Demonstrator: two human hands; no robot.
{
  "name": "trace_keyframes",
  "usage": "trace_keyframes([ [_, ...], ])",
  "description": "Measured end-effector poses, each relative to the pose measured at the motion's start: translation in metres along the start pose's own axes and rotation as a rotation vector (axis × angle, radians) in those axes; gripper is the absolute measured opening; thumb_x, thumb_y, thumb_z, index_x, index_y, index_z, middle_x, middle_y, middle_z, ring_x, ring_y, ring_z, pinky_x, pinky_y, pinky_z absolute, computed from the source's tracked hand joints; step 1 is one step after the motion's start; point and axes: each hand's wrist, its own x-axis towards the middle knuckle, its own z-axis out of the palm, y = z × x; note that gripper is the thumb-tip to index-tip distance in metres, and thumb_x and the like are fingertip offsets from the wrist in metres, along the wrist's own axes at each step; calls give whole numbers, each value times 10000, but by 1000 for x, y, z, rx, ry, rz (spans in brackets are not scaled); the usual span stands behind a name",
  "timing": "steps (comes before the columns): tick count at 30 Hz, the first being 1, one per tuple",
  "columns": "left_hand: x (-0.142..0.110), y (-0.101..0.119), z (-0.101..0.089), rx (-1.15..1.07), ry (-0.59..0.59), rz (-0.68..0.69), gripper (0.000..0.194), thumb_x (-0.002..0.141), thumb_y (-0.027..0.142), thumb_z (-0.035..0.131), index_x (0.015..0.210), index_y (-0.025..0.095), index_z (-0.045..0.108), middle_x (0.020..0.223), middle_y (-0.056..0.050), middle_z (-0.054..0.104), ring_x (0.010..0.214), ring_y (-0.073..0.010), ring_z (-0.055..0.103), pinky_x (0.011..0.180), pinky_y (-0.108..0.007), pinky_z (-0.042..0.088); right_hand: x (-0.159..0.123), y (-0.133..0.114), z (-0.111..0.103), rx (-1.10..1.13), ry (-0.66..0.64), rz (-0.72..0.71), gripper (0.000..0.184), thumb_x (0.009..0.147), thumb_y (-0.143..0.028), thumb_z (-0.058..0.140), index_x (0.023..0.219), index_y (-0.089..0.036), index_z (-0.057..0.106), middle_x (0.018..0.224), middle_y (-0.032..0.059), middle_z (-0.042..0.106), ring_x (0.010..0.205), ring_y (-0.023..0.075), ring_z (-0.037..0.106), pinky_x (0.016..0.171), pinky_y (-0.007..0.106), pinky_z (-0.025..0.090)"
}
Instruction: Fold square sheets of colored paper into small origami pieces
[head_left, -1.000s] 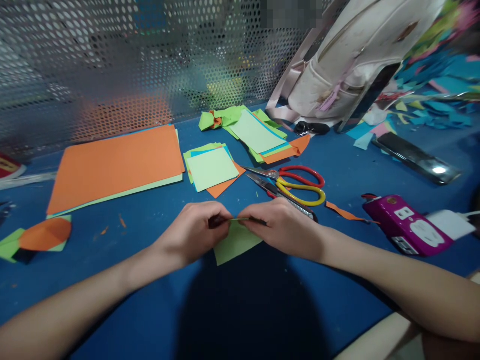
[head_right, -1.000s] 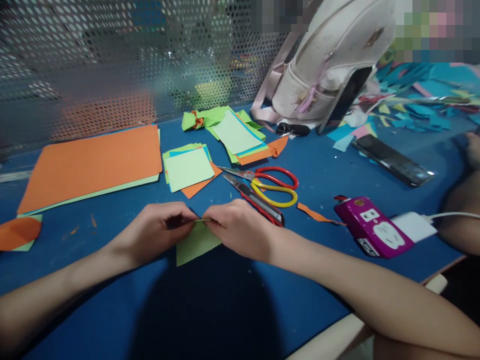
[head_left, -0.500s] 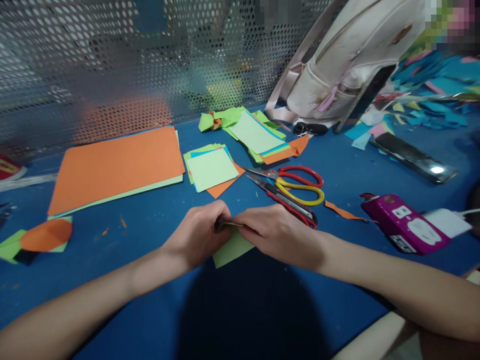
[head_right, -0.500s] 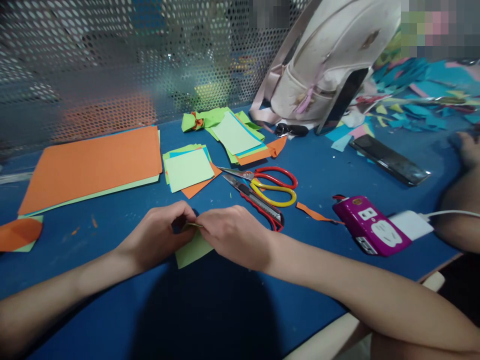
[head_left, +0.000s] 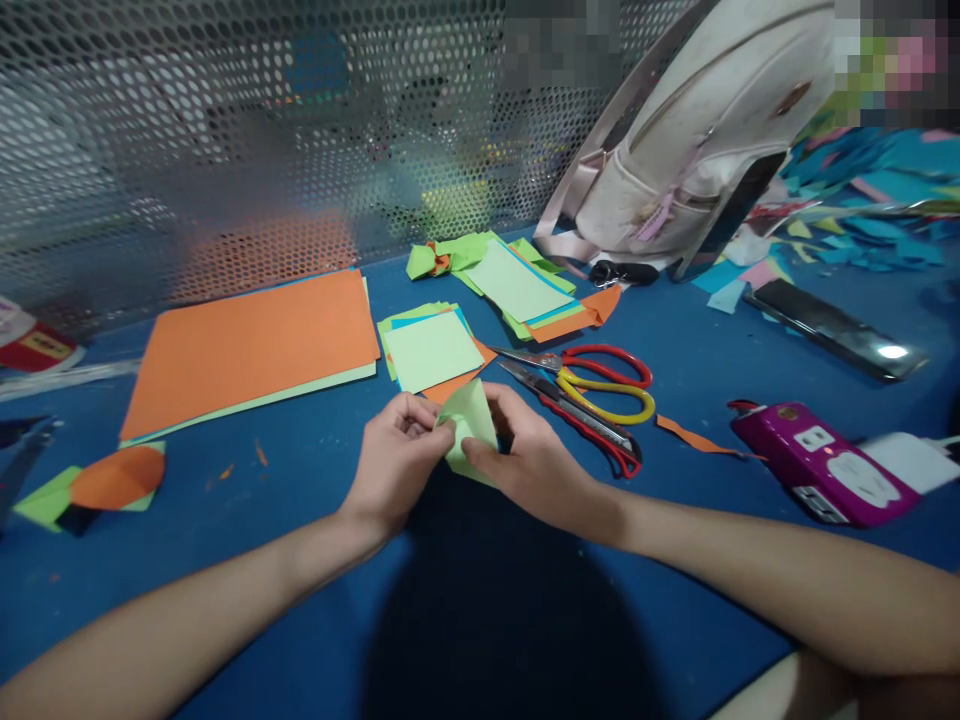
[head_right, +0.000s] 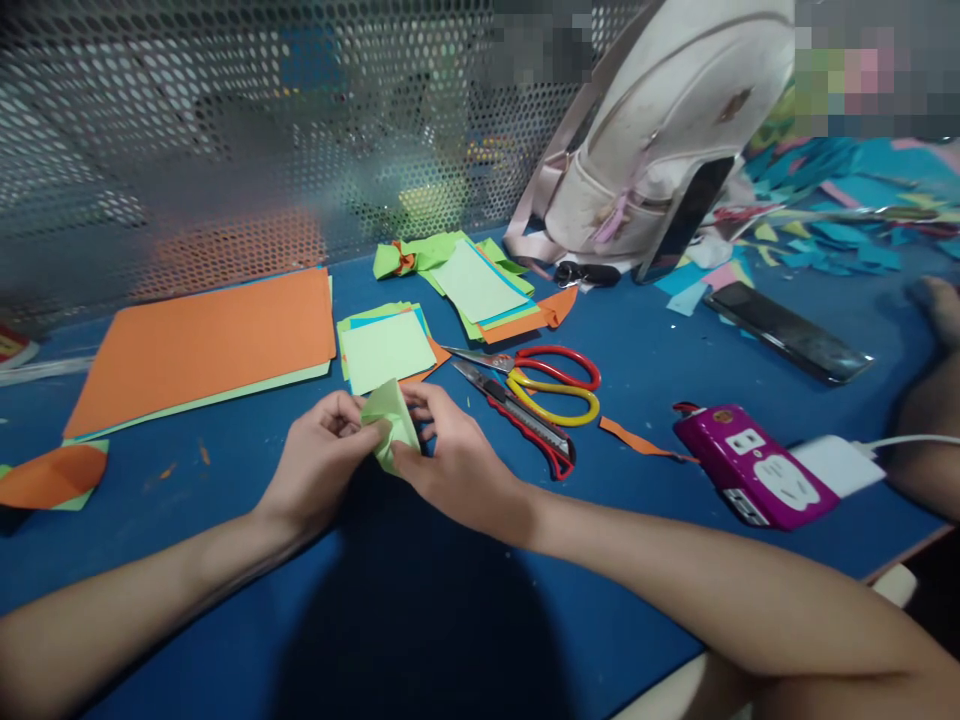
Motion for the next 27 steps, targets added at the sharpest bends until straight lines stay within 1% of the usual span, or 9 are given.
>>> trace_keyframes([
  [2, -2, -2, 2, -22, 18, -9, 215, 630, 162, 648, 606, 169, 435, 655, 54, 526, 568, -58, 447, 520, -178, 352, 1, 0, 2, -35, 29, -18, 329, 768, -148, 518, 1095, -133, 479, 991, 77, 603, 892, 160, 595, 760, 275, 496],
  [5, -3, -3, 5, -45, 39, -17, 197, 627, 154, 640, 638, 174, 444, 587, 75, 480, 524, -53, 407, 486, -172, 320, -1, -1, 2, -76, 29, -45, 289, 776, -135, 482, 1065, -144, 495, 926, 49, 607, 825, 144, 597, 726, 256, 493],
  [7, -3, -3, 5, -60, 35, -29, 168, 621, 150, 635, 676, 171, 478, 581, 78, 485, 531, -57, 425, 492, -169, 330, -2, -1, 2, -102, 14, -62, 289, 778, -130, 475, 1064, -150, 503, 921, 44, 612, 812, 142, 594, 725, 251, 488],
  [9, -4, -2, 5, -65, 18, -37, 146, 620, 154, 635, 699, 160, 512, 605, 66, 523, 554, -62, 457, 513, -171, 354, -3, 0, 2, -125, 10, -67, 281, 780, -128, 475, 1057, -153, 514, 925, 45, 618, 813, 143, 592, 732, 250, 481],
  [14, -3, 0, 4, -22, -10, -49, 138, 626, 182, 655, 681, 148, 533, 596, 62, 540, 556, -63, 470, 516, -170, 363, -4, 2, 2, -170, 18, -55, 228, 787, -123, 481, 1001, -163, 547, 908, 31, 630, 807, 142, 583, 755, 248, 463],
  [21, 0, -3, 1, 6, -11, -17, 119, 611, 157, 627, 702, 154, 550, 630, 50, 578, 578, -84, 506, 529, -187, 404, -5, 7, 2, -66, -27, -68, 290, 791, -139, 490, 1073, -170, 551, 909, 31, 633, 784, 136, 584, 727, 242, 469],
  [27, 2, -2, 0, 34, -11, 8, 120, 602, 146, 620, 693, 161, 543, 611, 61, 561, 558, -78, 491, 515, -182, 394, -6, 9, 2, -64, -45, -74, 309, 806, -146, 481, 1103, -177, 565, 835, 15, 617, 736, 129, 564, 710, 239, 468],
])
